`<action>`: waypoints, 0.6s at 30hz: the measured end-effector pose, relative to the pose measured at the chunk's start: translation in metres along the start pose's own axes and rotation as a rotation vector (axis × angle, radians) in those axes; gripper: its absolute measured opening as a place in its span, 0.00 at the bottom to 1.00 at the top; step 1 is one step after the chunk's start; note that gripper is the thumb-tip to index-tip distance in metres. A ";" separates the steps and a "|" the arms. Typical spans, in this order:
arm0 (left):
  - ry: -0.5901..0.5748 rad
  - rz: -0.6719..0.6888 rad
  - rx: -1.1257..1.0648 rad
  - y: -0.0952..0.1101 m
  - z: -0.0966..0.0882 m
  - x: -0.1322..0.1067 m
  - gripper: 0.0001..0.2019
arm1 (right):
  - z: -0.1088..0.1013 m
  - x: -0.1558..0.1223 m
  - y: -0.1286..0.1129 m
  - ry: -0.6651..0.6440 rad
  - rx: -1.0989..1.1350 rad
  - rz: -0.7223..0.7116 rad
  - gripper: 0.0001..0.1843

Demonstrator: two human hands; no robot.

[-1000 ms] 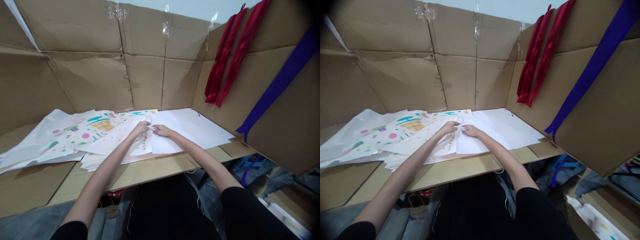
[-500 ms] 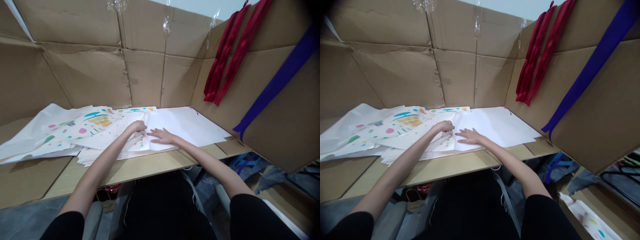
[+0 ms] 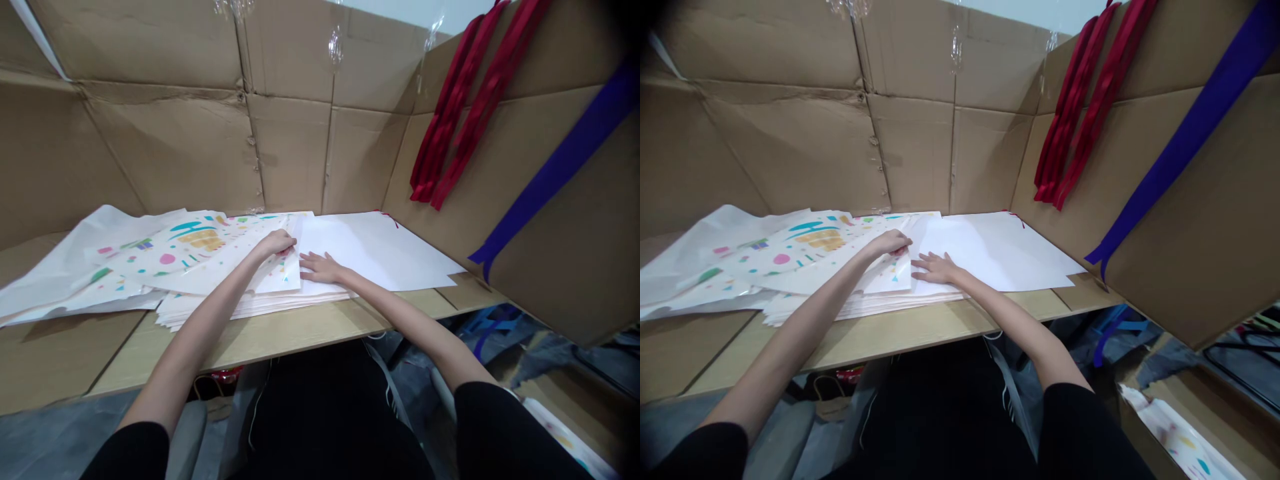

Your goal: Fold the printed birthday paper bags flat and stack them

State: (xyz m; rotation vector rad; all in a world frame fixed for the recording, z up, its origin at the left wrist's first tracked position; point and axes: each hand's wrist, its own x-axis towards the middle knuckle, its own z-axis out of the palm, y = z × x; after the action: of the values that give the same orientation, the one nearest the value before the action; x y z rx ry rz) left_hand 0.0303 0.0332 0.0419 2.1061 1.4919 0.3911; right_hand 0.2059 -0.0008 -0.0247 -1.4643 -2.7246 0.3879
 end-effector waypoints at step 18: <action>-0.114 -0.140 -0.030 -0.005 0.013 0.011 0.12 | 0.003 0.006 -0.038 -0.008 -0.032 -0.057 0.26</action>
State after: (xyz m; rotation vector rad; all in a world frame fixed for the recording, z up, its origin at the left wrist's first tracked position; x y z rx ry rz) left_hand 0.0366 0.0413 0.0282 1.9527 1.5455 0.2363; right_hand 0.1709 -0.0167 -0.0195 -1.3911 -2.7847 0.3506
